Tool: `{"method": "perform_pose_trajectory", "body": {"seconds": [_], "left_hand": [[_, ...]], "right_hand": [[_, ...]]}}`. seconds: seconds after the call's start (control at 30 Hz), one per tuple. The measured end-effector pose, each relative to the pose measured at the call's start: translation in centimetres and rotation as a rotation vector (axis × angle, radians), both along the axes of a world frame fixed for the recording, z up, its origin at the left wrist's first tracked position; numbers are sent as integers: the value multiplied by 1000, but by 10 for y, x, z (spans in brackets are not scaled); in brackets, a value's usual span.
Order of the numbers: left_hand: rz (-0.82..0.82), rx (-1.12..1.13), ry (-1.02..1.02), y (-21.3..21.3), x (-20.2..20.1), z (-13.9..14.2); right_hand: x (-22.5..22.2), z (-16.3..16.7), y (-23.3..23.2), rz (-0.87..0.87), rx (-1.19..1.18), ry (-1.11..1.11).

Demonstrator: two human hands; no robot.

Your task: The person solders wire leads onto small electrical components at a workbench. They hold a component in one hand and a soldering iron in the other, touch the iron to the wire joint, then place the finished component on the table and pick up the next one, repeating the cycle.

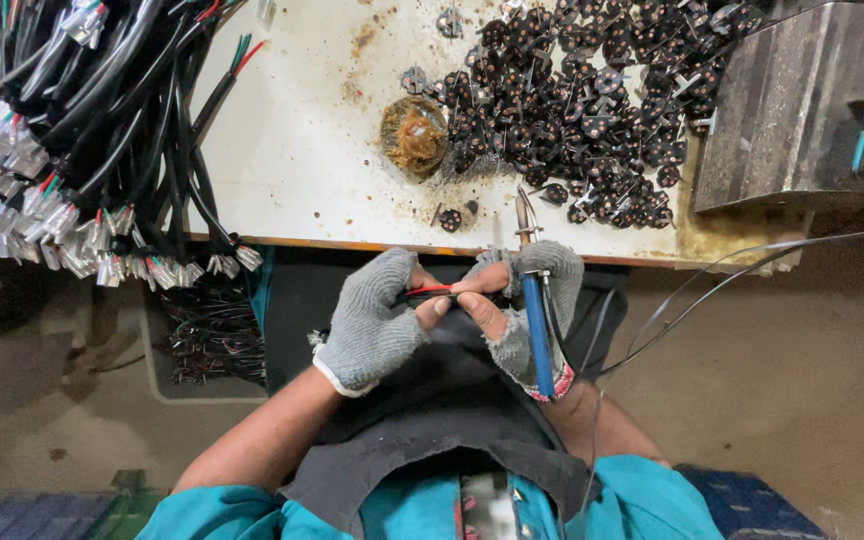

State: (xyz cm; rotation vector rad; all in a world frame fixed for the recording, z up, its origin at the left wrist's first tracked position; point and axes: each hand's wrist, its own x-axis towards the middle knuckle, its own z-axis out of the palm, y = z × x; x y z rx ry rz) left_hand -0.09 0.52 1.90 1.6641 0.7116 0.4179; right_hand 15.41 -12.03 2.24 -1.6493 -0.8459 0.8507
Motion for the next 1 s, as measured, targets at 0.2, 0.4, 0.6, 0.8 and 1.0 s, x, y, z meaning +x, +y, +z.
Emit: {"method": "perform_pose_trajectory", "body": {"seconds": [0.2,0.4,0.6,0.8,1.0], "left_hand": [[17,18,27,-2,-3,-7],[1,439,41,8,0,1],[289,468,10,61,6,5],[326,353,76,105,32,-19],[307,389,147,116,41,-32]], "right_hand": [[-5,7,5,-33,143,-205],[2,12,20,38,150,-81],[35,9,52,-32,-34,-572],[41,-20,83,-60,246,-820],[52,-33,82,-24,-7,-723]]}}
